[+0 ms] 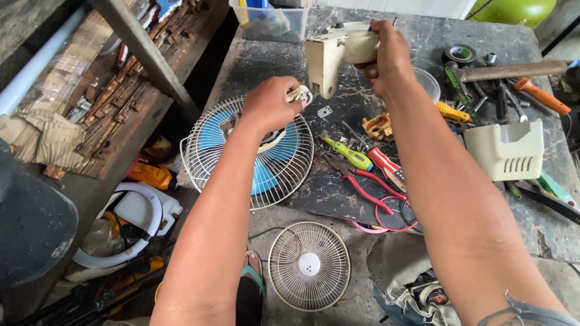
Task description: Disassembling a small electric fan to remove motor components using a screwdriver and pliers on a repair bench.
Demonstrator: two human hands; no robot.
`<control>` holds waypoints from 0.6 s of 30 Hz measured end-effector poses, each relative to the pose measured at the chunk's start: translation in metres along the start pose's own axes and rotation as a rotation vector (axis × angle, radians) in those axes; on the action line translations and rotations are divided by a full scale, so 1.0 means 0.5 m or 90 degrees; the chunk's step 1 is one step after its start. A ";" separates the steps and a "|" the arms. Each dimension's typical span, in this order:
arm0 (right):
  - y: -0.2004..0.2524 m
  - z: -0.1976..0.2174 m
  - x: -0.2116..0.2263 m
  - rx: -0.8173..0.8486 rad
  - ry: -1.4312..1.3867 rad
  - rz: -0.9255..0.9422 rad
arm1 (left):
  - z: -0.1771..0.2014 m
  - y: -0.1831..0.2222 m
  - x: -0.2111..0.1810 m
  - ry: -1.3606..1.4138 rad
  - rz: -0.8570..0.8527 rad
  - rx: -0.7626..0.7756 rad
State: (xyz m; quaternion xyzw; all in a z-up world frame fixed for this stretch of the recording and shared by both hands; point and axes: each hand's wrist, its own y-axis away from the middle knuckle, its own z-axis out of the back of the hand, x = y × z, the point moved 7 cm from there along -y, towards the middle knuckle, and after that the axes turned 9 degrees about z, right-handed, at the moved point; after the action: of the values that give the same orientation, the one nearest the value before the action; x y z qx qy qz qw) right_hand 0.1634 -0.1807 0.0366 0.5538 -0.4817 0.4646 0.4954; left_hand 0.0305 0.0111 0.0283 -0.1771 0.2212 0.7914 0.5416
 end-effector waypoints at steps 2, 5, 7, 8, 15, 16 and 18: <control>0.001 0.005 -0.001 -0.005 -0.031 0.018 | 0.001 0.002 -0.002 -0.002 0.002 0.002; 0.010 0.003 0.013 -0.008 -0.062 0.065 | 0.010 0.014 -0.008 0.008 0.014 0.011; 0.004 0.006 0.008 -0.013 -0.063 0.091 | 0.014 0.024 -0.013 0.017 0.019 0.022; -0.009 0.006 0.003 -0.006 -0.089 0.114 | 0.015 0.026 -0.013 0.034 0.036 0.036; 0.014 0.018 -0.026 -0.012 -0.052 -0.055 | -0.006 -0.016 0.009 0.068 0.023 0.038; 0.010 0.023 -0.033 -0.015 -0.053 -0.056 | -0.007 -0.015 0.006 0.067 0.021 0.040; 0.006 0.024 -0.057 0.013 -0.036 -0.105 | -0.004 -0.012 0.005 0.078 0.027 0.029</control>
State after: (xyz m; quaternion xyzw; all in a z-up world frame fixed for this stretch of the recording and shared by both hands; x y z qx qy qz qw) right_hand 0.1579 -0.1908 0.0076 0.6093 -0.4437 0.4112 0.5126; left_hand 0.0354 0.0141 0.0243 -0.2083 0.2756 0.7853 0.5137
